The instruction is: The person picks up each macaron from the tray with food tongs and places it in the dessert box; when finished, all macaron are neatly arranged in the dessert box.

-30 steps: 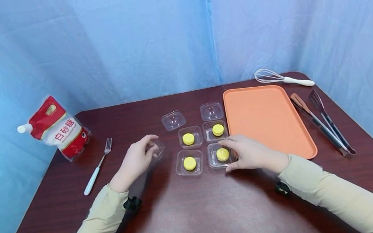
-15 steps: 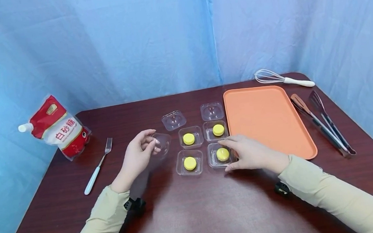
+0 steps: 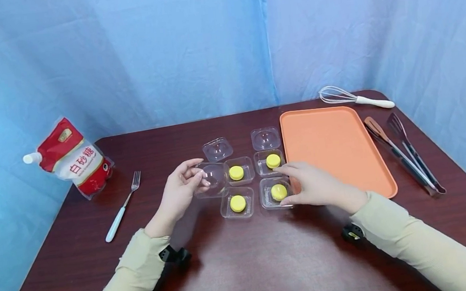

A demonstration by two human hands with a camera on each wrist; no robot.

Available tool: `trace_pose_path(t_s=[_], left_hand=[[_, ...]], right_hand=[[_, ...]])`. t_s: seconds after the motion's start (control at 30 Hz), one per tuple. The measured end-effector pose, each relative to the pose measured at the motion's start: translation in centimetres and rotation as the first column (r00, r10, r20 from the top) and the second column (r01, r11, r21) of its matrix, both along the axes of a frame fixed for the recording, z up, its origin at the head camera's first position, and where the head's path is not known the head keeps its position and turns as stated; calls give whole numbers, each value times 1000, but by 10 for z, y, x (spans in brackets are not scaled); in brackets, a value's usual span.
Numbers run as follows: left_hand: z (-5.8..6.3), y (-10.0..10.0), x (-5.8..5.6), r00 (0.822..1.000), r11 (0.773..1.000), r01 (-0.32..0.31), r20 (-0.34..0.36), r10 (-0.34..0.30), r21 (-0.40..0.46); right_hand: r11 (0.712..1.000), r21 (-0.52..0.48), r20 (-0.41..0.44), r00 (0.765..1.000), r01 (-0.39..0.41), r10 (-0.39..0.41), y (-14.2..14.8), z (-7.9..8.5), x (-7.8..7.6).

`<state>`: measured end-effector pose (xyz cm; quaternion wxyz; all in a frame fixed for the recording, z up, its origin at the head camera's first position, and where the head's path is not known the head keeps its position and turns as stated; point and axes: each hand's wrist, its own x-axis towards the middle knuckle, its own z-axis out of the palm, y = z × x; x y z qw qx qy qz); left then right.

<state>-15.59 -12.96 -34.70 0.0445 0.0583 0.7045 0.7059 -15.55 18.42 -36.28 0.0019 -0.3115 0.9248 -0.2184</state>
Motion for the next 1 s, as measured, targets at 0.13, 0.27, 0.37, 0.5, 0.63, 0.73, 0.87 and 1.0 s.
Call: trace_pose_path(t_s=[0.13, 0.27, 0.37, 0.5, 0.63, 0.73, 0.87, 1.0], left_hand=[[2, 9, 0, 1000, 998, 15, 22, -17, 60], [2, 18, 0, 999, 992, 36, 37, -40, 123], [3, 24, 0, 997, 987, 49, 48, -58, 156], [4, 32, 1, 995, 979, 67, 63, -80, 192], [5, 40, 1, 992, 974, 80, 75, -98, 213], [5, 47, 2, 991, 971, 84, 85, -105, 224], [4, 54, 2, 989, 969, 85, 100, -111, 232], [4, 60, 2, 986, 968, 81, 121, -112, 236]], right_hand=[[1000, -24, -27, 1000, 7, -8, -4, 7, 2], [998, -63, -95, 995, -19, 13, -10, 12, 4], [994, -101, -149, 989, -34, 19, -15, 13, 3], [990, -136, -187, 982, -39, 13, -22, 14, 2], [988, -144, -222, 975, -50, 17, -28, 14, 1], [988, -142, -254, 967, -61, 23, -31, 14, 1], [986, -148, -294, 955, -81, 34, -34, 13, 2], [984, -151, -318, 947, -90, 38, -35, 11, 1]])
